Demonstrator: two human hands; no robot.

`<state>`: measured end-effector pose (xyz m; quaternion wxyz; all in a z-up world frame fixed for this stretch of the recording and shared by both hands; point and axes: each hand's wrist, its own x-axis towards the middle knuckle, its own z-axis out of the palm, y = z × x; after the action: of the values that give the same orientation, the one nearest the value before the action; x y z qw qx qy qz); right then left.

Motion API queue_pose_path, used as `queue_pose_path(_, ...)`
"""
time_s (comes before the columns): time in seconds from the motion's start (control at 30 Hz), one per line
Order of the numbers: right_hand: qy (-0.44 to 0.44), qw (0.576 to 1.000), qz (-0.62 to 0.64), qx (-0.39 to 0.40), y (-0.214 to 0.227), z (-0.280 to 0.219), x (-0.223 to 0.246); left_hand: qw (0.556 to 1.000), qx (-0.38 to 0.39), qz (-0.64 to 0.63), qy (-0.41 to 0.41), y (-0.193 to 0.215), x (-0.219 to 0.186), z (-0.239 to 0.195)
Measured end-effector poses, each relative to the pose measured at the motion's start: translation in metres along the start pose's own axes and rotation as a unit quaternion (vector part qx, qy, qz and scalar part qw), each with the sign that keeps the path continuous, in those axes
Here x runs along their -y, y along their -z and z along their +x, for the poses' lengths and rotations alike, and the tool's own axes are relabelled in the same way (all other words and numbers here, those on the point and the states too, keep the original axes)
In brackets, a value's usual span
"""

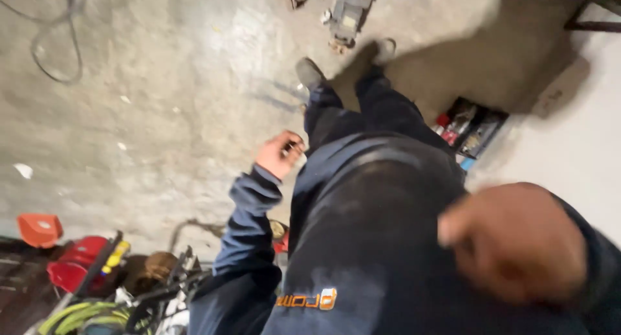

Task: The person is dismantling an electric motor to extract components and clean the stator.

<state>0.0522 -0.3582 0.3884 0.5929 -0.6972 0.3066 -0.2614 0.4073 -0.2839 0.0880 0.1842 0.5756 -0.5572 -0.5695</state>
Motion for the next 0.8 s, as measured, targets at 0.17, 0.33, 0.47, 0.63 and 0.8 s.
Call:
queue_pose_path(0.17, -0.226, 0.897, -0.372, -0.073, 0.007, -0.037, -0.101, 0.988, 0.096, 0.102, 0.07, -0.036, -0.006, 0.003)
queue_pose_path(0.33, -0.233, 0.911, -0.34, 0.001, 0.03, -0.075, -0.195, 0.988, 0.057, 0.119, 0.076, -0.064, -0.025, 0.023)
queue_pose_path(0.47, -0.255, 0.913, -0.294, 0.119, 0.028, -0.078, -0.298, 0.989, -0.052, -0.024, 0.138, -0.118, -0.013, 0.033)
queue_pose_path(0.63, -0.289, 0.88, -0.259, 0.274, 0.01, -0.072, -0.447, 0.971, -0.024, -0.005, 0.239, -0.264, 0.102, 0.051)
queue_pose_path(0.8, -0.321, 0.816, -0.311, 0.367, -0.012, -0.068, -0.651, 0.899, 0.103, 0.122, 0.408, -0.361, 0.195, 0.049)
